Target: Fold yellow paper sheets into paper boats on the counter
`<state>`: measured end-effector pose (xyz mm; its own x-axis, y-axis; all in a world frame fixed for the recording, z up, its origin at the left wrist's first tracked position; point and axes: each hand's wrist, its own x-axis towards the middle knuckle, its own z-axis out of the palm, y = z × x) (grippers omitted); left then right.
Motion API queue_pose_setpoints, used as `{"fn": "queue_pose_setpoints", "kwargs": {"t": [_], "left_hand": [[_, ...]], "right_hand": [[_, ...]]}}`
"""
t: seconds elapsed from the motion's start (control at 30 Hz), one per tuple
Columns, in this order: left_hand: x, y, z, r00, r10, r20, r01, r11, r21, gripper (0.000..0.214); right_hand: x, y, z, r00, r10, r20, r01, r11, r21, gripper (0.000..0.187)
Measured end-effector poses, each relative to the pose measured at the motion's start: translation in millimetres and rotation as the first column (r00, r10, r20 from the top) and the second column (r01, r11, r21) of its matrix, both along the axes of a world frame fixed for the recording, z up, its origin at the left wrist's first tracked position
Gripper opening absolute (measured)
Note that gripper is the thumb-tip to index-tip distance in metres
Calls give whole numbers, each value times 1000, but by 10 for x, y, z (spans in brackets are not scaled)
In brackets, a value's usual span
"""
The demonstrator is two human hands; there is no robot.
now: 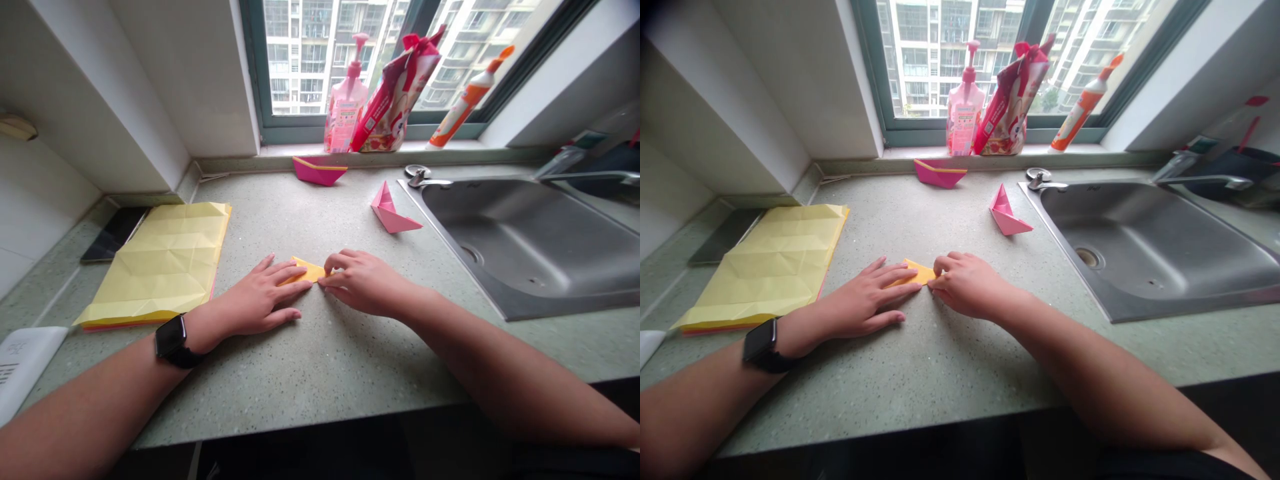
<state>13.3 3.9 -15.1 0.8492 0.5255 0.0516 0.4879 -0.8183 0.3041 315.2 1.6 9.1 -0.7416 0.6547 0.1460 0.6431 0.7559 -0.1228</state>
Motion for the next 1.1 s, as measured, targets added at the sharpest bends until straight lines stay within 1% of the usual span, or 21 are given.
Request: {"fn": "queue_pose_setpoints", "kwargs": {"t": [0.13, 0.23, 0.3, 0.43, 0.57, 0.67, 0.73, 0.8, 0.9, 1.0, 1.1], "left_hand": [[0, -3, -4, 1000, 2, 16, -2, 1000, 4, 57], [6, -7, 2, 1000, 1, 1, -1, 1000, 6, 57], [11, -8, 6, 1000, -1, -17, 1, 1000, 7, 58], [17, -5, 4, 999, 1, -37, -1, 1000, 11, 58], [20, 0, -8, 999, -1, -40, 1, 1000, 18, 60], [23, -7, -10, 999, -3, -45, 5, 1000, 27, 61], [27, -15, -6, 999, -6, -51, 8, 999, 39, 61], [33, -22, -2, 998, -8, -60, 11, 999, 48, 61], [43, -27, -4, 998, -4, -67, 7, 999, 54, 62], [52, -29, -17, 999, 5, -54, -2, 998, 57, 62], [63, -33, -33, 999, 8, -42, -5, 998, 69, 62]], "right_hand": [[76, 32, 28, 999, -41, 5, 42, 999, -34, 20], [103, 41, 37, 996, -89, 13, 90, 993, -76, 20], [114, 43, 51, 995, -97, 16, 98, 991, -92, 20], [157, 59, 125, 991, -127, 45, 131, 985, -116, 19], [181, 69, 216, 981, -164, 107, 180, 970, -162, 21], [177, 64, 253, 978, -178, 111, 193, 972, -138, 24], [167, 58, 248, 981, -182, 73, 189, 978, -94, 23], [150, 52, 217, 987, -156, 28, 157, 985, -71, 22], [118, 43, 151, 993, -113, 14, 114, 989, -99, 19], [89, 30, 114, 992, -121, 28, 123, 985, -123, 21], [56, 10, 103, 994, -113, 13, 113, 991, -73, 23]]}}
